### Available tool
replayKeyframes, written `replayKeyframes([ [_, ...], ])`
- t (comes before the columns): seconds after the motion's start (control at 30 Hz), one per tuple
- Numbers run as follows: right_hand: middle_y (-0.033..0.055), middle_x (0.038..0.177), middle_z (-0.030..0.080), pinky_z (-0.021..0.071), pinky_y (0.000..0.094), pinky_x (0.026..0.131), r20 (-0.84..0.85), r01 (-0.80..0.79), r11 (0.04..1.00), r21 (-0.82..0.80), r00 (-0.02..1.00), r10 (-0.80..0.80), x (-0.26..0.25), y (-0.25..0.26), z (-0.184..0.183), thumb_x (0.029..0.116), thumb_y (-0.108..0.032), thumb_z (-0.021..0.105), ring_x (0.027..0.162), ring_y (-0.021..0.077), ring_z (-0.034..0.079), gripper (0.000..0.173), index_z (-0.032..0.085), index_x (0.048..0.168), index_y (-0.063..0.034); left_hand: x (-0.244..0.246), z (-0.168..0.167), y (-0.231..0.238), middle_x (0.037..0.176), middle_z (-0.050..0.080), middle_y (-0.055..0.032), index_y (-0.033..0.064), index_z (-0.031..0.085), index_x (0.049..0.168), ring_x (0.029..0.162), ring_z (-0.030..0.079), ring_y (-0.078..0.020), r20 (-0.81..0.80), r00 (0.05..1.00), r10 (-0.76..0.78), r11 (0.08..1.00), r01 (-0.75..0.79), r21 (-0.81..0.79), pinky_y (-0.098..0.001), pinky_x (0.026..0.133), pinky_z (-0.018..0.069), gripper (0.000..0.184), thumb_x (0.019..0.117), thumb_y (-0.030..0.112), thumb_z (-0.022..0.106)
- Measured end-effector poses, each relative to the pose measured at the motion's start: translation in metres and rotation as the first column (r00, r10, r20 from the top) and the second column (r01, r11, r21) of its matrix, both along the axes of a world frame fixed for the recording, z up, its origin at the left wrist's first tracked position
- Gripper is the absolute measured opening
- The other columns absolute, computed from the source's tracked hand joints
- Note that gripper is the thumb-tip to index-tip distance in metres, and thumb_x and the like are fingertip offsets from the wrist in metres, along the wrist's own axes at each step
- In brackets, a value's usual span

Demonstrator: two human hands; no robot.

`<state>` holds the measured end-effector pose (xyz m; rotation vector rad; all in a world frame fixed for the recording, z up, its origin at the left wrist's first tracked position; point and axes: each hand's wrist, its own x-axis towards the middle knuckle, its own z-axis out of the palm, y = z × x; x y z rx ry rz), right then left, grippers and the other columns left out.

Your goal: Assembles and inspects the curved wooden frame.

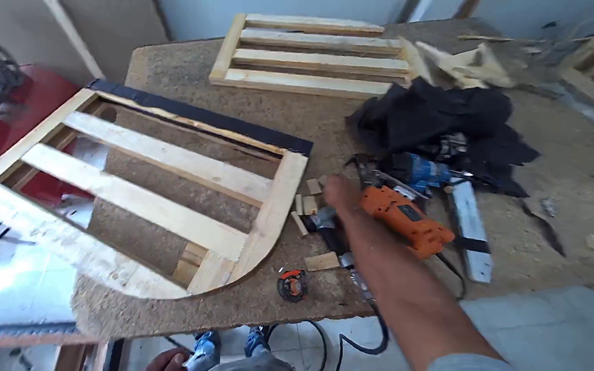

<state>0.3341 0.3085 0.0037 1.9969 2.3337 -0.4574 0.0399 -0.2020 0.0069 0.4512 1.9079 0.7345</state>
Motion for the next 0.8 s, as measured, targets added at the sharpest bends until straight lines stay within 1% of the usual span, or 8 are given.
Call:
replayKeyframes([
  [0.13, 0.0350, 0.113, 0.065, 0.0505, 0.0738, 0.083, 0.130, -0.048, 0.997, -0.059, 0.990, 0.056, 0.007, 0.024, -0.020, 0.0880, -0.020, 0.075, 0.105, 0.0543, 0.064, 0.038, 0.064, 0.111, 0.0081, -0.004, -0.004, -0.019, 0.112, 0.076, -0.0080, 0.0051, 0.069, 0.124, 0.095, 0.075, -0.0218, -0.022, 0.995, 0.095, 0.995, -0.096, -0.027, -0.0423, 0.085, 0.0636, 0.027, 0.1059, 0.019, 0.055],
  [0.2, 0.0391, 0.114, 0.062, 0.0482, 0.0771, 0.084, 0.061, -0.010, 1.000, 0.021, 0.998, 0.009, 0.012, 0.015, -0.003, 0.0883, -0.020, 0.074, 0.108, 0.0589, 0.061, 0.038, 0.064, 0.111, 0.0099, -0.006, -0.007, -0.021, 0.112, 0.076, -0.0053, 0.0076, 0.069, 0.124, 0.096, 0.075, -0.0198, -0.018, 0.995, 0.096, 0.995, -0.096, -0.018, -0.0401, 0.084, 0.0640, 0.028, 0.1063, 0.022, 0.054],
  [0.3, 0.0352, 0.117, 0.064, 0.0452, 0.0784, 0.088, -0.245, 0.037, 0.995, 0.093, 0.969, -0.013, 0.013, -0.054, 0.044, 0.1021, -0.027, 0.056, 0.109, 0.0560, 0.061, 0.040, 0.064, 0.128, 0.0021, -0.007, -0.007, -0.012, 0.113, 0.075, -0.0047, 0.0073, 0.069, 0.124, 0.097, 0.074, -0.0179, 0.002, 0.997, 0.074, 0.997, -0.074, 0.001, -0.0382, 0.086, 0.0632, 0.029, 0.1065, 0.024, 0.054],
  [0.37, 0.0299, 0.110, 0.067, 0.0498, 0.0731, 0.086, -0.359, -0.081, 0.996, -0.021, 0.931, 0.068, 0.002, -0.134, 0.059, 0.1072, -0.033, 0.051, 0.102, 0.0491, 0.066, 0.041, 0.061, 0.130, 0.0000, -0.005, -0.008, 0.000, 0.114, 0.075, -0.0052, 0.0068, 0.069, 0.126, 0.099, 0.074, -0.0174, 0.026, 0.999, 0.047, 0.999, -0.047, 0.023, -0.0379, 0.088, 0.0624, 0.030, 0.1064, 0.025, 0.054],
  [0.5, 0.0106, 0.111, 0.072, 0.0585, 0.0475, 0.091, -0.587, -0.532, 0.805, -0.263, 0.750, 0.304, -0.057, -0.278, 0.003, 0.1017, -0.026, 0.064, 0.097, 0.0234, 0.071, 0.029, 0.069, 0.125, -0.0089, -0.006, -0.024, 0.035, 0.117, 0.074, -0.0061, 0.0088, 0.058, 0.143, 0.100, 0.073, -0.0181, 0.026, 0.995, -0.097, 0.989, 0.093, 0.114, -0.0398, 0.092, 0.0610, 0.042, 0.1035, 0.024, 0.061],
  [0.57, 0.0085, 0.111, 0.073, 0.0582, 0.0434, 0.093, -0.623, -0.621, 0.743, -0.251, 0.691, 0.367, -0.086, -0.316, -0.030, 0.1019, -0.026, 0.063, 0.100, 0.0209, 0.071, 0.027, 0.071, 0.122, -0.0099, -0.002, -0.029, 0.047, 0.115, 0.075, -0.0052, 0.0125, 0.054, 0.147, 0.099, 0.074, -0.0175, 0.007, 0.988, -0.157, 0.980, 0.155, 0.123, -0.0403, 0.092, 0.0610, 0.048, 0.1014, 0.022, 0.066],
  [0.63, 0.0108, 0.109, 0.073, 0.0587, 0.0447, 0.092, -0.657, -0.584, 0.787, -0.198, 0.675, 0.335, -0.109, -0.330, -0.047, 0.1009, -0.023, 0.065, 0.099, 0.0229, 0.072, 0.026, 0.071, 0.121, -0.0076, -0.001, -0.031, 0.063, 0.112, 0.076, -0.0063, 0.0115, 0.058, 0.144, 0.098, 0.074, -0.0180, -0.002, 0.986, -0.167, 0.977, 0.166, 0.132, -0.0417, 0.091, 0.0607, 0.045, 0.1008, 0.020, 0.067],
  [0.8, 0.0114, 0.107, 0.074, 0.0595, 0.0455, 0.091, -0.721, -0.352, 0.936, -0.021, 0.654, 0.230, -0.135, -0.339, -0.062, 0.0971, -0.020, 0.072, 0.099, 0.0240, 0.072, 0.023, 0.074, 0.116, -0.0068, 0.000, -0.035, 0.086, 0.100, 0.075, -0.0082, 0.0074, 0.069, 0.128, 0.086, 0.073, -0.0183, -0.010, 1.000, 0.023, 0.988, -0.021, 0.155, -0.0415, 0.083, 0.0609, 0.029, 0.1003, 0.017, 0.067],
])
